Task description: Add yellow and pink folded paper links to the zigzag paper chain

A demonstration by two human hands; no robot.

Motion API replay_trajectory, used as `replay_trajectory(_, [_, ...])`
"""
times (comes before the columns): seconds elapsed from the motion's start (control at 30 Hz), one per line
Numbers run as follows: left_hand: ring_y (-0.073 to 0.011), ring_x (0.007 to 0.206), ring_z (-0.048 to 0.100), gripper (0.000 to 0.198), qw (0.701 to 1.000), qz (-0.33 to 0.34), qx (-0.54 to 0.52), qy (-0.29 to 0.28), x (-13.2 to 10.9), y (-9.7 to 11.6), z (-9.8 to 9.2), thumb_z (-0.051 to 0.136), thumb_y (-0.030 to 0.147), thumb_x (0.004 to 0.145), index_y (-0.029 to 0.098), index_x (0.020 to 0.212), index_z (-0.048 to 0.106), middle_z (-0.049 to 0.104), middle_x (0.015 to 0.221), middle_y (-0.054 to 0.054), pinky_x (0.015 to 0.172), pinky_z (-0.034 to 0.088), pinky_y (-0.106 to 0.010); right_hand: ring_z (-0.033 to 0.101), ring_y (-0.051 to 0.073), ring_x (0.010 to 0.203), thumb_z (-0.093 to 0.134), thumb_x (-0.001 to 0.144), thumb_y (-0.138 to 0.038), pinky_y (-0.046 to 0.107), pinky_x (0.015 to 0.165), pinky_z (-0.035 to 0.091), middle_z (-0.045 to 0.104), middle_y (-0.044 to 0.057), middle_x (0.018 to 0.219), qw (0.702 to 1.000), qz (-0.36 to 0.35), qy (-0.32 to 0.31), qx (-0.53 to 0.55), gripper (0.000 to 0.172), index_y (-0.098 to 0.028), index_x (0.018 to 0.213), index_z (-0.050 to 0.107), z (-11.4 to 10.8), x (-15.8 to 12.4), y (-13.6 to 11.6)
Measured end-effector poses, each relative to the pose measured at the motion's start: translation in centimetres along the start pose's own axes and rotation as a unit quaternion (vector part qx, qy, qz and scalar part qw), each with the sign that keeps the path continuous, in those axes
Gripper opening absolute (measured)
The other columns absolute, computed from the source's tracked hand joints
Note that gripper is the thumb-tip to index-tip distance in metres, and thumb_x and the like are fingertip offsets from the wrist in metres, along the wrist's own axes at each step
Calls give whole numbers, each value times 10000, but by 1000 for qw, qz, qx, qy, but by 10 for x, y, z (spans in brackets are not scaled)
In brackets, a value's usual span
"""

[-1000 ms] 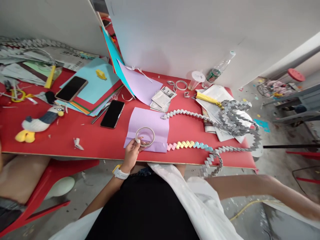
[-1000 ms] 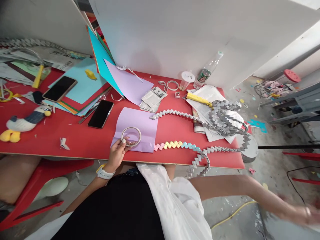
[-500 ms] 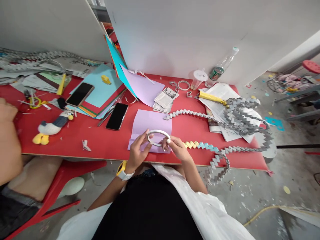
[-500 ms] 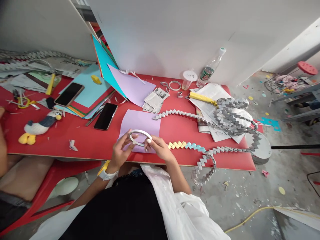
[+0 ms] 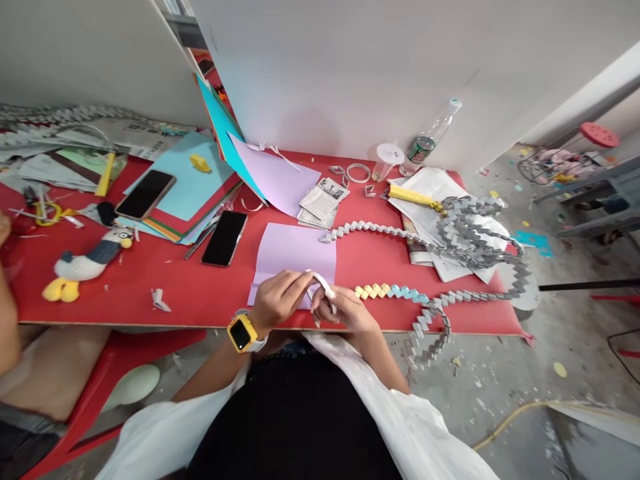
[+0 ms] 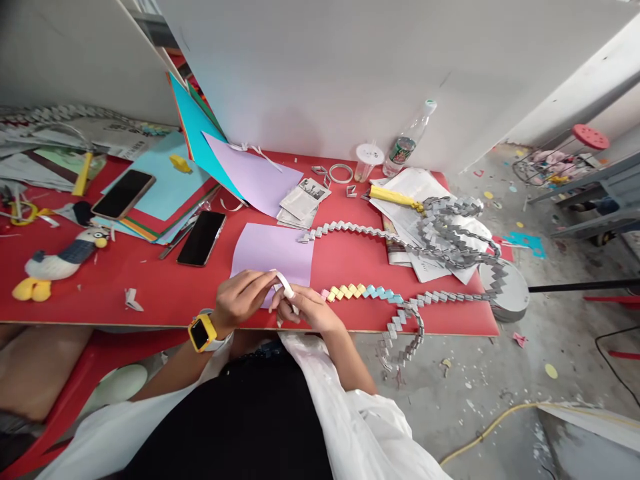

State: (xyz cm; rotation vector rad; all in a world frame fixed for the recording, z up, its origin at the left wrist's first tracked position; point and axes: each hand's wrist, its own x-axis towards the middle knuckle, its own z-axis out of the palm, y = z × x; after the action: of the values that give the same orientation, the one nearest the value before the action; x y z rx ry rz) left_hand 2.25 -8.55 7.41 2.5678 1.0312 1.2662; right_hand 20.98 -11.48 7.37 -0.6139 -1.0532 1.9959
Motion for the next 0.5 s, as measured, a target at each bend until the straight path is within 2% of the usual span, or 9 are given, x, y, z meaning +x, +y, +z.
replay_trajectory(0.1, [-178, 710, 669, 190, 998, 18, 66, -13, 2, -4, 5, 594, 221, 910, 193, 1082, 670, 709, 816, -68, 692, 515, -278, 394, 118, 471, 501, 931, -495, 329, 665, 474, 420, -66, 469, 999, -6, 14, 31, 372, -154, 913, 648, -3, 1, 2])
replay_trajectory(0.2, [-200, 812, 673, 186, 993, 40, 109, -27, 5, -9, 9, 590, 255, 907, 197, 1067, 667, 713, 942, -97, 730, 515, -290, 357, 106, 435, 525, 916, -483, 324, 630, 489, 396, -79, 444, 998, 12, 11, 64, 375, -137, 952, 665, -4, 5, 4])
replay_trajectory(0.3, [-190, 773, 658, 210, 993, 31, 85, -79, 7, -16, 12, 499, 246, 942, 190, 1074, 652, 697, 867, -88, 712, 500, -282, 354, 99, 412, 559, 889, -509, 311, 581, 494, 404, -85, 433, 996, 36, 13, 85, 396, -138, 968, 676, -6, 7, 4])
replay_trajectory(0.4, [-171, 645, 603, 201, 991, 24, 32, -125, 9, -22, 14, 475, 261, 947, 193, 840, 630, 608, 670, -47, 647, 477, -270, 363, 85, 410, 578, 889, -491, 298, 590, 501, 426, -89, 447, 995, 46, 21, 87, 379, -136, 977, 680, -10, 9, 4])
replay_trajectory(0.43, [-170, 648, 599, 207, 992, 18, 12, -125, 10, -24, 15, 497, 280, 940, 195, 786, 606, 597, 665, -45, 648, 479, -268, 365, 82, 411, 581, 891, -482, 300, 606, 507, 429, -91, 451, 995, 48, 16, 86, 375, -132, 981, 681, -12, 9, 4])
replay_trajectory(0.5, [-186, 759, 634, 189, 993, -14, -31, -116, 11, -25, 15, 554, 334, 914, 192, 799, 600, 642, 776, -72, 705, 500, -278, 357, 78, 405, 582, 896, -476, 312, 633, 518, 411, -99, 446, 994, 56, -10, 88, 378, -124, 990, 684, -15, 9, 4])
